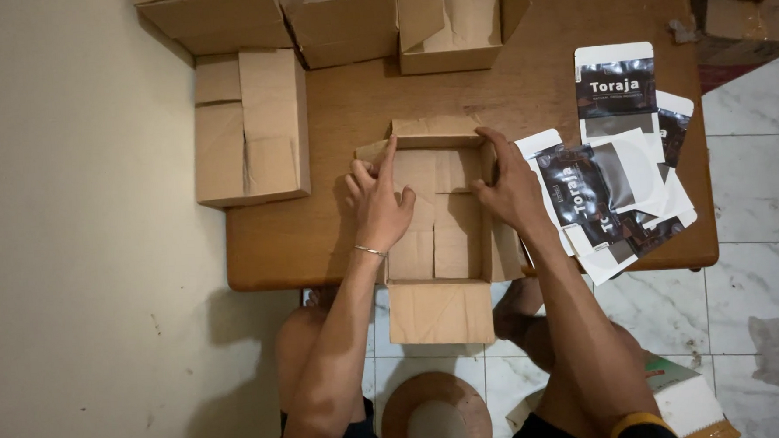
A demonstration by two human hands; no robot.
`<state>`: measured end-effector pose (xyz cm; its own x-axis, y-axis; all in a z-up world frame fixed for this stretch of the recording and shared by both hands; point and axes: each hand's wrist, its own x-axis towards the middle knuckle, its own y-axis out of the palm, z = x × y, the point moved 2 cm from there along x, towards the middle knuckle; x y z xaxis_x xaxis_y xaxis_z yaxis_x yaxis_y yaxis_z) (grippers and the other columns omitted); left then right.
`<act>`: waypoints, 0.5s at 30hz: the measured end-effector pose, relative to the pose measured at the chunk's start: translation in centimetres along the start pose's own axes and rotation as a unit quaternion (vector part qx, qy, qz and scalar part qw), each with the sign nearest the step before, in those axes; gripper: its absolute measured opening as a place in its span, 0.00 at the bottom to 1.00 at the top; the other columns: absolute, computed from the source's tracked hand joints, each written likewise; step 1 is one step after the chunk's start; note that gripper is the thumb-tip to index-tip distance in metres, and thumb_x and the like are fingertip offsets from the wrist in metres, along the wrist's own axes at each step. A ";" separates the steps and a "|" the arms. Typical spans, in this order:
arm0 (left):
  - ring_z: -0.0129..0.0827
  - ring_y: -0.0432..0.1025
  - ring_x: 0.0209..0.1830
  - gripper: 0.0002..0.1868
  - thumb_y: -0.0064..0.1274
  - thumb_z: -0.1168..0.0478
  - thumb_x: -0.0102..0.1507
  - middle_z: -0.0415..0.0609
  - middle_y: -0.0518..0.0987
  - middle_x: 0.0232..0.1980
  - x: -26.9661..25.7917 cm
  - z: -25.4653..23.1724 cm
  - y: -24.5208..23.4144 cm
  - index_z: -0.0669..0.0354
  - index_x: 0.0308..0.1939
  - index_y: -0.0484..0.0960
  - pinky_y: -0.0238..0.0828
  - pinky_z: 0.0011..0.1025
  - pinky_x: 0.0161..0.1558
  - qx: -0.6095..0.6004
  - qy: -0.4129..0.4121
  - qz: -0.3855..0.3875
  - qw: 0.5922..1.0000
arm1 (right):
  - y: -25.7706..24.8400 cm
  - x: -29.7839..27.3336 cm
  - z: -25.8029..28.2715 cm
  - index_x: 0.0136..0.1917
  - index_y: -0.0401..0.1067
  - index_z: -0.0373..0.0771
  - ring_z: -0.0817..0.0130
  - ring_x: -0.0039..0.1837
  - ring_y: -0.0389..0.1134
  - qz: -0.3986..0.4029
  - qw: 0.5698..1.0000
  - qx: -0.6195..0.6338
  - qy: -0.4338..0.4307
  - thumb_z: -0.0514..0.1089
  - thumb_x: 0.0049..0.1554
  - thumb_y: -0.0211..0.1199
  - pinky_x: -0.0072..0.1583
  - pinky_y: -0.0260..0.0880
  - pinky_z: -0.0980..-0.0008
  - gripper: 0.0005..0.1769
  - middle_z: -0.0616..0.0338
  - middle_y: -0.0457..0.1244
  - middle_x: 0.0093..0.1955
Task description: Folding a coffee pouch into a box shape and placing it into a cardboard container.
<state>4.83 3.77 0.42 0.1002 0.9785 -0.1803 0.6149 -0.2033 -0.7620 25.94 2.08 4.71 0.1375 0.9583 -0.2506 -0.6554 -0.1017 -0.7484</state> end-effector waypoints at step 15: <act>0.63 0.59 0.65 0.47 0.49 0.68 0.57 0.57 0.59 0.60 0.6 2.7 1.8 0.38 0.79 0.51 0.56 0.57 0.63 -0.047 0.051 -0.058 0.996 | 0.4 -0.4 -1.6 0.81 0.49 0.53 0.30 0.53 0.66 -0.008 0.998 0.029 -0.058 0.38 0.53 0.57 0.57 0.65 0.34 0.45 0.44 0.56 0.51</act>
<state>3.89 3.92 -2.76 0.0997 0.9947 -0.0261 0.6968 -0.0885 -0.7118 26.78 1.24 3.50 0.0643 0.9845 -0.1631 -0.6964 -0.0728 -0.7140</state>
